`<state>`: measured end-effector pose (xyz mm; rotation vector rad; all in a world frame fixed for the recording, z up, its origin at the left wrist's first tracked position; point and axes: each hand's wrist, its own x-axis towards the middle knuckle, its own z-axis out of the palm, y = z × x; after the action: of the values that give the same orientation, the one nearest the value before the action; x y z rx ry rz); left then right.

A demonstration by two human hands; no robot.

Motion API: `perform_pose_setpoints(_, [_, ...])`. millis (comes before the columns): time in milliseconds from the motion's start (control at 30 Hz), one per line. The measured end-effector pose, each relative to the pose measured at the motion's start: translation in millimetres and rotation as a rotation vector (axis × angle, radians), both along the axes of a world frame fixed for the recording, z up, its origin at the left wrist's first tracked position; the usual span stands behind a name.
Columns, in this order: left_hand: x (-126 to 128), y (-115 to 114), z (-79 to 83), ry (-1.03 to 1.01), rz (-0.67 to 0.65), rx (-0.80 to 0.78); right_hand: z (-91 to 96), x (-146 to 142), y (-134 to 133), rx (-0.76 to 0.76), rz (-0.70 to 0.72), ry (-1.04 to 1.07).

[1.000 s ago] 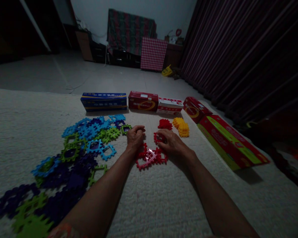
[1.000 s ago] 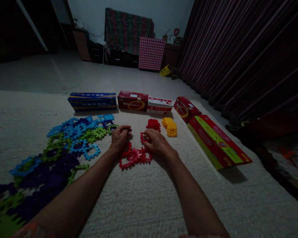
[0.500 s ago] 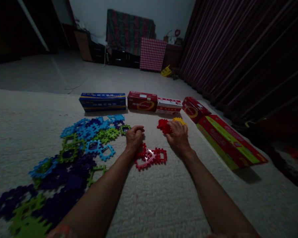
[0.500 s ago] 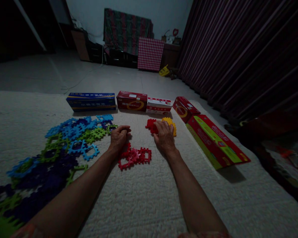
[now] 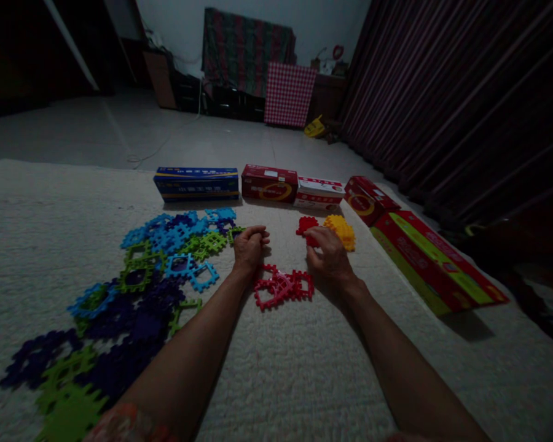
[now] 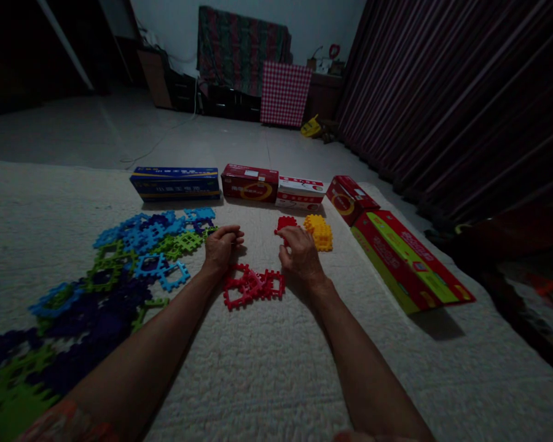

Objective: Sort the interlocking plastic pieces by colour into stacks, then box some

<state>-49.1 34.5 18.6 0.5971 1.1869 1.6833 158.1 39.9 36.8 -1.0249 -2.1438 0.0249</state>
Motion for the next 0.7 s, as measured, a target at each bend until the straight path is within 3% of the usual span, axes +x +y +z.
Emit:
perform_pose_setpoints(167, [-5,-2,14.2,-0.167,0.023,0.001,12.3,-34,-29,-0.287,0.306,-0.018])
perform_pose_setpoints(233, [-6,-3,16.8,-0.203,0.019,-0.001,17.3,-45,-41,-0.346,0.362,-0.08])
perform_pose_setpoints(467, [-6,-2,16.6,-0.197,0.019,-0.019,21.8,-63,-57,-0.396,0.321,-0.254])
perform_pose_setpoints(700, [-4,-3,16.0,-0.171,0.026,-0.025,20.3,-49,-42,-0.387,0.38,-0.04])
